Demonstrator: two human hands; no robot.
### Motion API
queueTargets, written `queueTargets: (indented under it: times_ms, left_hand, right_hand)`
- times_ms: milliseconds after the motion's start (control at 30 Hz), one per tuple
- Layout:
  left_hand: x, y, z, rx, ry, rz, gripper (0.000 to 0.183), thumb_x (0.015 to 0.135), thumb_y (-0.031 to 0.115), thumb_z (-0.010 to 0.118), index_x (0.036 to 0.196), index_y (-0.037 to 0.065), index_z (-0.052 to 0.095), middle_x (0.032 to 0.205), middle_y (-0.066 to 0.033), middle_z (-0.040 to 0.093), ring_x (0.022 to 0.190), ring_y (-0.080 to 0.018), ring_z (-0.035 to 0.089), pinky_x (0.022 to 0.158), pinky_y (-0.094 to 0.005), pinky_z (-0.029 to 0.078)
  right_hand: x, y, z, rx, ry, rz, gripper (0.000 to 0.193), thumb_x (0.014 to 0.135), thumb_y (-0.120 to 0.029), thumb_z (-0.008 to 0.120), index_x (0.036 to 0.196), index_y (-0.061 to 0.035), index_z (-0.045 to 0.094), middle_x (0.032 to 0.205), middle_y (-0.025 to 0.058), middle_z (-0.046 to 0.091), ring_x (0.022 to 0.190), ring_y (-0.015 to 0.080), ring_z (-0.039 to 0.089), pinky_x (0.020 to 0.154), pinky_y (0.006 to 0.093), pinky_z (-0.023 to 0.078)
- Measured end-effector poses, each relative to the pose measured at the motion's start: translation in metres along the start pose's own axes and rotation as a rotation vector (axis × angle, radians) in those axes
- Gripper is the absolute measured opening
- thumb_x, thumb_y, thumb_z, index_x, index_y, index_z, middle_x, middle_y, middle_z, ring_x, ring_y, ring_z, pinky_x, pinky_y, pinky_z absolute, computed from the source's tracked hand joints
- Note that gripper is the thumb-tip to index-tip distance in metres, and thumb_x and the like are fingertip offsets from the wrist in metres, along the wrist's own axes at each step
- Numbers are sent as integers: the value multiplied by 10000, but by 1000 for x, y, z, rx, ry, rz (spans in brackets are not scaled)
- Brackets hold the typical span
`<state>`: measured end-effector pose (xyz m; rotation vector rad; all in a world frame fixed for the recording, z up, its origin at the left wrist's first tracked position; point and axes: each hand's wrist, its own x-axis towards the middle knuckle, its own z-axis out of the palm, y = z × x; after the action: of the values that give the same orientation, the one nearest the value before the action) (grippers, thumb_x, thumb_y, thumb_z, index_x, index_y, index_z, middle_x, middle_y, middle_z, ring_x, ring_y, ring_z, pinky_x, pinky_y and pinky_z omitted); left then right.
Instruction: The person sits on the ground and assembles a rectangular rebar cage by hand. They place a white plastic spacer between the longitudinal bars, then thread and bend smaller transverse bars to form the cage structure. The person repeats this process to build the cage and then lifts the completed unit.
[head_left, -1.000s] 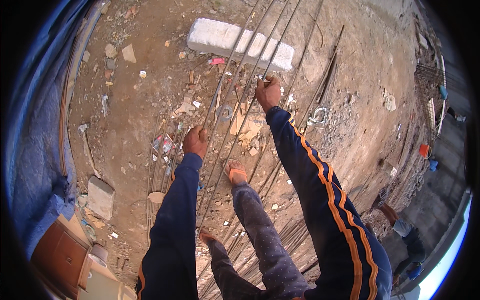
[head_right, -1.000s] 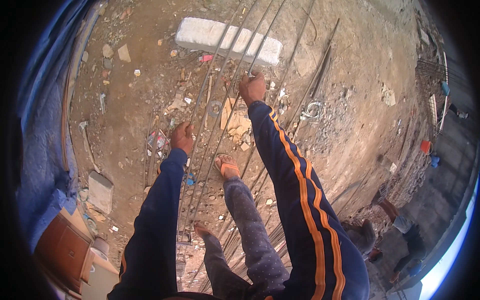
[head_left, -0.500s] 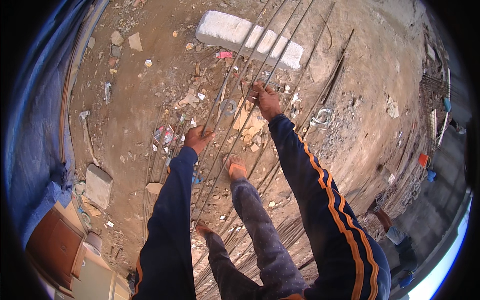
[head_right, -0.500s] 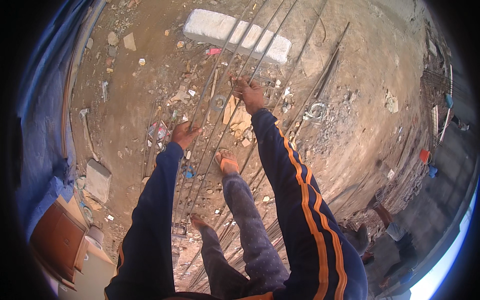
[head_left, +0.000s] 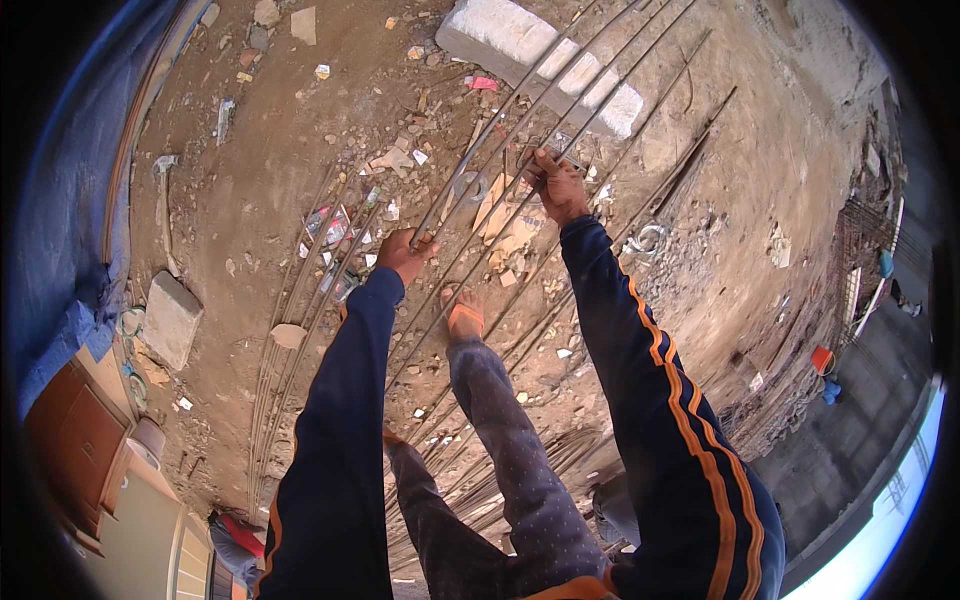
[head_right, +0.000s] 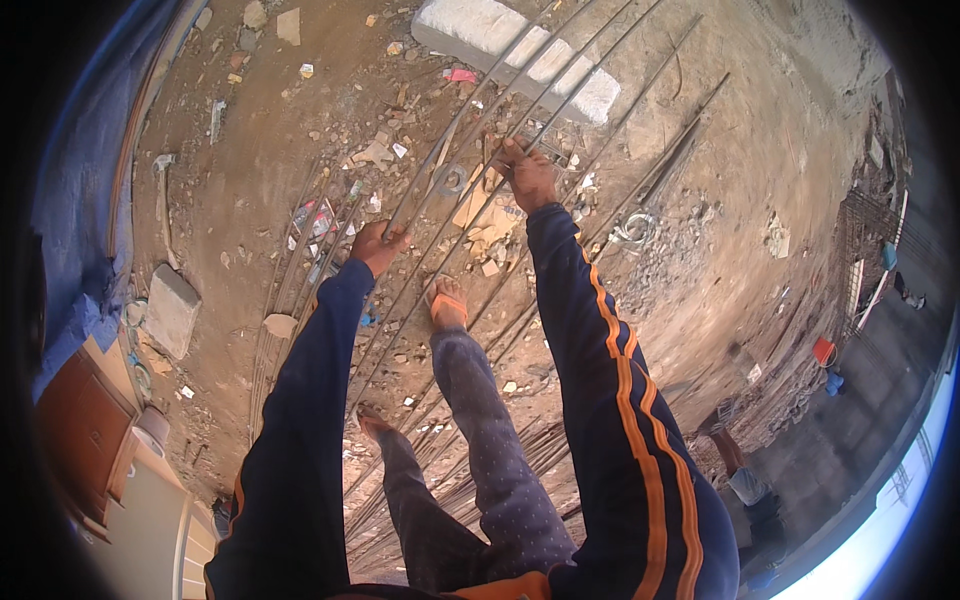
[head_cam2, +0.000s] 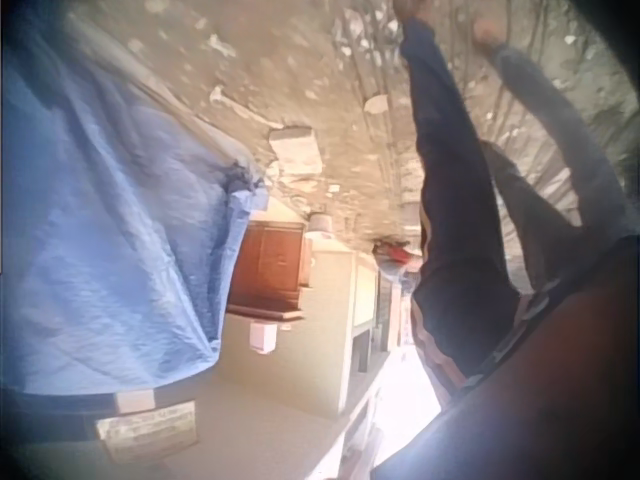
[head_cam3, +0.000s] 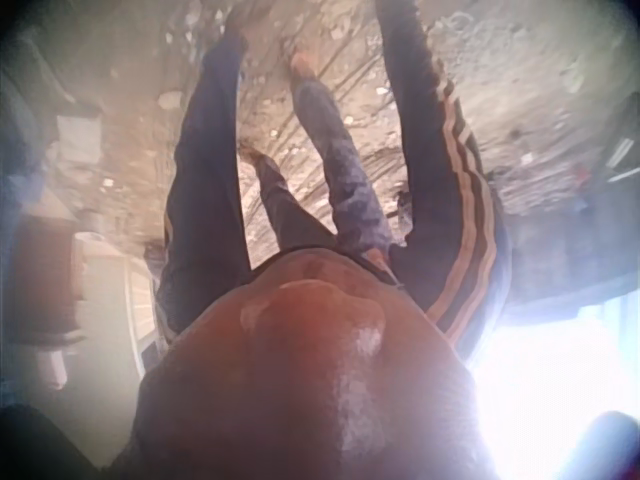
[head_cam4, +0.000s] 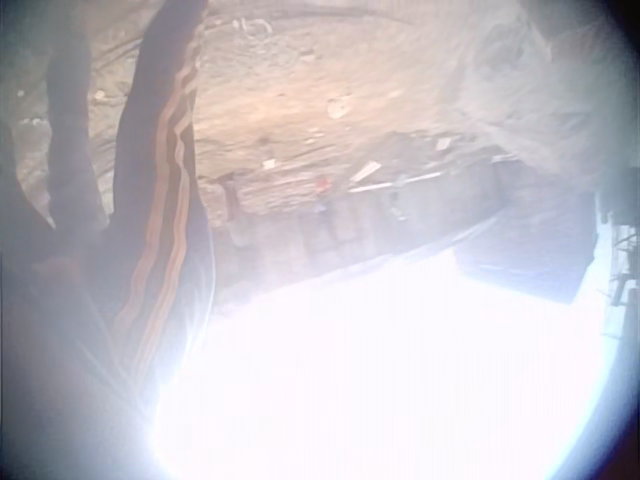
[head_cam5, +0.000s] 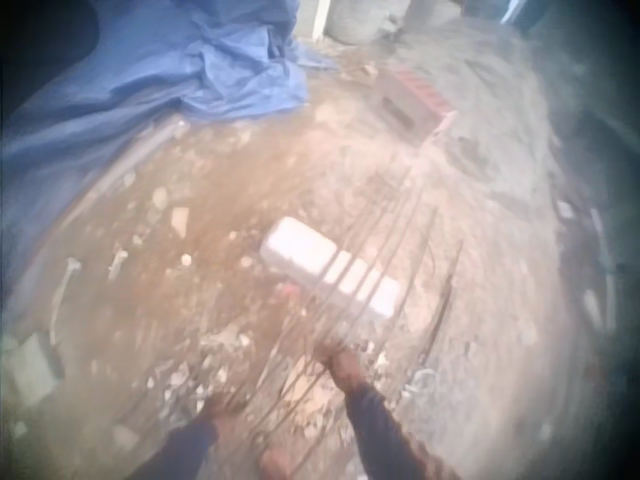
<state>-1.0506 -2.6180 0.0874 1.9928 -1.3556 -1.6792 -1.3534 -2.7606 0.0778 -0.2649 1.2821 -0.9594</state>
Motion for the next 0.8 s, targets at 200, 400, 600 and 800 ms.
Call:
queueTargets:
  times_ms: [200,400,600,800]
  left_hand:
    - [-22,-1,1,-124,58,-98,342,881,328,813,1043,32,758,882,-128,735,811,-240,699,750,-403,531]
    - [-76,-51,20,-34,424,88,428,953,356,723,1229,29,708,1141,-187,728,1064,-340,701,936,-411,538]
    - [-159,-85,22,77,699,70,431,912,216,737,1320,105,655,1306,-155,652,1194,-369,604,1043,-455,487]
    - [-311,-138,80,-263,1000,-234,426,926,161,716,1338,95,631,1326,-172,620,1207,-389,594,1050,-479,483]
  right_hand:
    - [-5,-4,6,-53,86,17,293,947,-137,773,1183,-44,625,959,42,678,805,161,668,725,346,625]
    - [-6,3,13,-161,78,-30,426,956,-229,773,1250,1,566,1097,105,687,869,218,682,759,365,625]
    - [-86,43,26,-515,193,-28,756,997,-399,686,1508,51,358,1504,283,473,1291,416,576,1054,497,515]
    - [-208,154,-52,-901,-4,12,722,999,-219,655,1540,96,294,1391,251,585,1160,318,640,939,424,537]
